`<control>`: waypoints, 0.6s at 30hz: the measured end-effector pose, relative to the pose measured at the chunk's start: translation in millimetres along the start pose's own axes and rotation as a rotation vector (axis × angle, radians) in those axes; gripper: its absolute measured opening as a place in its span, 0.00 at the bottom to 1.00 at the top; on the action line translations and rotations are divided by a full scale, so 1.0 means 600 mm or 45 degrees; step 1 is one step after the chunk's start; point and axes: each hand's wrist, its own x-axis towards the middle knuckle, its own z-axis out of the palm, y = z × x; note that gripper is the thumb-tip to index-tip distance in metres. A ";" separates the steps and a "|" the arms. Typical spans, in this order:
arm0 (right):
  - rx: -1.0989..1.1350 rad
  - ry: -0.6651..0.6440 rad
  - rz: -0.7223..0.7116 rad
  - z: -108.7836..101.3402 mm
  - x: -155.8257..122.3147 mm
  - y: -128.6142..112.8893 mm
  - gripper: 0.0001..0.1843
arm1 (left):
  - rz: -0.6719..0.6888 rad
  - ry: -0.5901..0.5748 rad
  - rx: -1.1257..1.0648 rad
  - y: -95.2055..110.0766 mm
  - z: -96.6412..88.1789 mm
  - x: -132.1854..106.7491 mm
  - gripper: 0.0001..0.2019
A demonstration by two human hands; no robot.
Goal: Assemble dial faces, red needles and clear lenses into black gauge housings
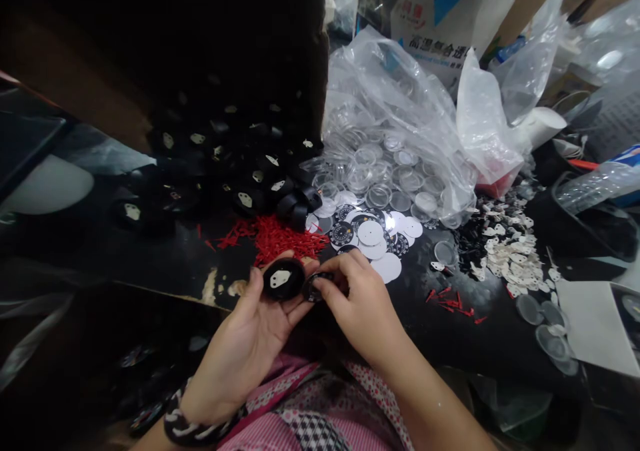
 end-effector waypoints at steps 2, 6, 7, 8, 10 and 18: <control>0.108 0.009 0.029 -0.004 0.001 -0.005 0.03 | -0.001 0.003 0.034 -0.003 -0.001 -0.003 0.16; 0.161 0.029 -0.017 0.001 0.000 -0.024 0.03 | 0.032 -0.072 0.105 -0.012 0.002 -0.011 0.14; 0.134 0.043 -0.031 0.004 0.000 -0.027 0.04 | 0.047 -0.085 0.135 -0.014 0.001 -0.013 0.14; 0.109 0.049 -0.028 0.006 0.001 -0.030 0.04 | 0.060 -0.092 0.177 -0.015 0.000 -0.015 0.13; 0.083 0.039 0.023 0.010 0.002 -0.033 0.03 | 0.071 -0.091 0.279 -0.019 -0.006 -0.014 0.13; -0.010 -0.039 0.149 0.002 0.002 -0.025 0.06 | 0.124 -0.201 0.475 -0.027 -0.033 -0.010 0.16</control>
